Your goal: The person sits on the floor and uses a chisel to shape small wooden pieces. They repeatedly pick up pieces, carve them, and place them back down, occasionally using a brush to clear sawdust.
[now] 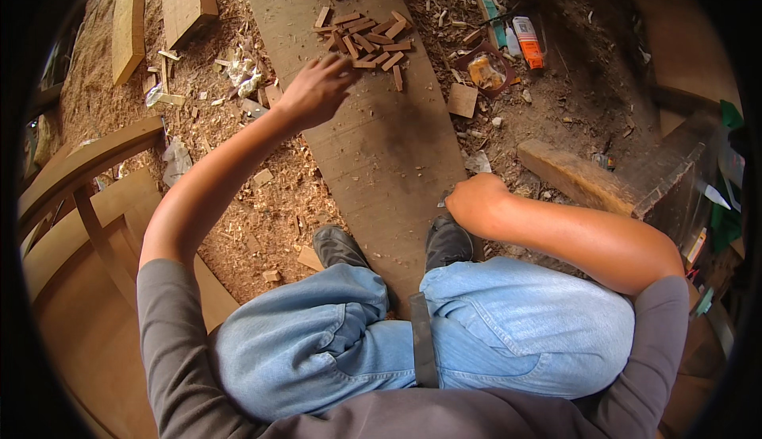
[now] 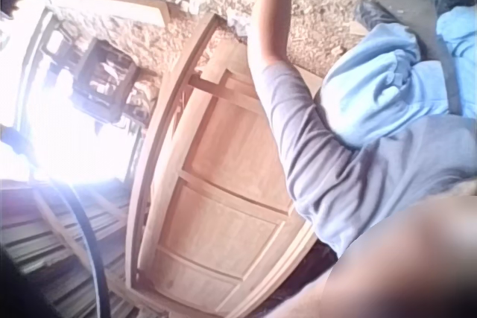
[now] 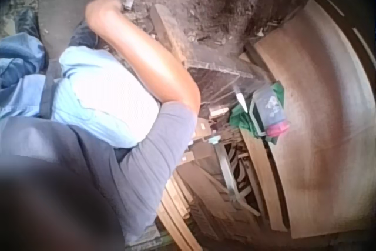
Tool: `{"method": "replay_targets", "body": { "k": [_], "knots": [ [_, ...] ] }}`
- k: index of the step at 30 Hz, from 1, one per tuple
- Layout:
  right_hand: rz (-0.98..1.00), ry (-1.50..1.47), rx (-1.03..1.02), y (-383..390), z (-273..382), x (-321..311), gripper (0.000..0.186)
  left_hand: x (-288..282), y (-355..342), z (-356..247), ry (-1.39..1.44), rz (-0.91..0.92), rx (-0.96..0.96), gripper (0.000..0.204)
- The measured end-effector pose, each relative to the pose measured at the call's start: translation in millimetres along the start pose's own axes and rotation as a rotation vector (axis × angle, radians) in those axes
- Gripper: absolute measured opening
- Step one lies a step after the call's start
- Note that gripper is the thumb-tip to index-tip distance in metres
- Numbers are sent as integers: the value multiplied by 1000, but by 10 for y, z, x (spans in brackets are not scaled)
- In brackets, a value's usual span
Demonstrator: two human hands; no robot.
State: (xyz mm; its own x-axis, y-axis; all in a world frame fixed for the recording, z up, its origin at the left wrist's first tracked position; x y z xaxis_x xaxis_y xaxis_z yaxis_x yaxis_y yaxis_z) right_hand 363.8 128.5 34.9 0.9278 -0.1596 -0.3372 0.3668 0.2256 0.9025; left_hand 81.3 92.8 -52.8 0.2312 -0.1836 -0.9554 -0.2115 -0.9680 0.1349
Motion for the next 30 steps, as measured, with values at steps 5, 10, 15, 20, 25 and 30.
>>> {"method": "replay_targets", "body": {
  "k": [5,10,15,20,25,30],
  "knots": [
    [5,0,-5,3,17,0,24,81,-419,-295,-106,-161,320,36],
    [1,6,2,3,12,-4,24,113,-626,-474,-134,-108,311,23],
    [-12,12,-7,23,16,-29,23,122,-613,-467,-181,-66,290,13],
    [-27,19,30,46,-10,-29,22,43,-313,-379,138,-66,78,14],
    [-31,53,68,37,-91,-14,27,-42,445,-290,545,-56,-382,25],
    [-86,-190,63,3,-176,-44,54,7,1088,-364,368,-53,-534,38]
  ]
}}
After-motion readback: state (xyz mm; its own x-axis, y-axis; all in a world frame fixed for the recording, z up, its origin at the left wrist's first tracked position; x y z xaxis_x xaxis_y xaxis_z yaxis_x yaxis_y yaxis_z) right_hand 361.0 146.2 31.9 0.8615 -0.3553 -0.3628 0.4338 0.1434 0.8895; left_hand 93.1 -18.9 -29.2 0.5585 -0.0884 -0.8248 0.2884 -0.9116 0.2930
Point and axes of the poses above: each hand's wrist, its own y-axis away from the middle knuckle, its own x-axis out of the palm, z = x × y, the point moved 3 cm from there along -y, towards the middle knuckle, and after that the axes turned 3 degrees about y, right-handed, at the moved point
